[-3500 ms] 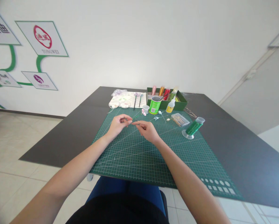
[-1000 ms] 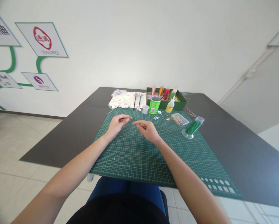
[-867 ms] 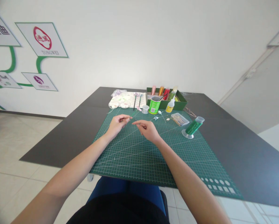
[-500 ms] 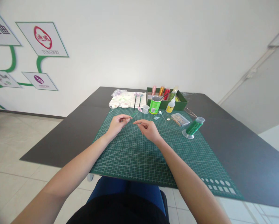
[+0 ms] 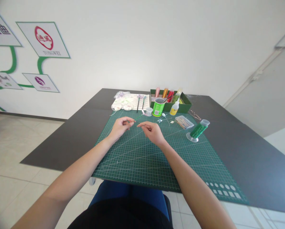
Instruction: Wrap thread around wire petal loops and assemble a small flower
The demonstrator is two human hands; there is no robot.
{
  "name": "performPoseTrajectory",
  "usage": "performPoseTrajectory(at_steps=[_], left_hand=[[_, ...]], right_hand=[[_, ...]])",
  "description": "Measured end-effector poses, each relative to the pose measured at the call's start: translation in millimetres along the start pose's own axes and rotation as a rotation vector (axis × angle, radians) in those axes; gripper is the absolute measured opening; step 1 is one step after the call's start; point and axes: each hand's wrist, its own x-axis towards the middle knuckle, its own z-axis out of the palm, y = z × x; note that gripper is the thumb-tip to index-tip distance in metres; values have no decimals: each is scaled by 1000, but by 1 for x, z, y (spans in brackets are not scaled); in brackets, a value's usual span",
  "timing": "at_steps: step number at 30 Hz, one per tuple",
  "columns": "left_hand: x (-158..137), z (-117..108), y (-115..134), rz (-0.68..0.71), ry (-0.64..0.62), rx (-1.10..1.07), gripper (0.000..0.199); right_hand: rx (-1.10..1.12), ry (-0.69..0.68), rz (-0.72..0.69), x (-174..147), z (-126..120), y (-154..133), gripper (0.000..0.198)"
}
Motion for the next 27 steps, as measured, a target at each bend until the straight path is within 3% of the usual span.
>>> performPoseTrajectory(at_steps=[20, 27], left_hand=[[0, 0, 1, 18, -16, -62, 25], [-1, 1, 2, -34, -36, -113, 23]], right_hand=[[12, -3, 1, 1, 0, -2, 25], [19, 4, -1, 1, 0, -2, 26]])
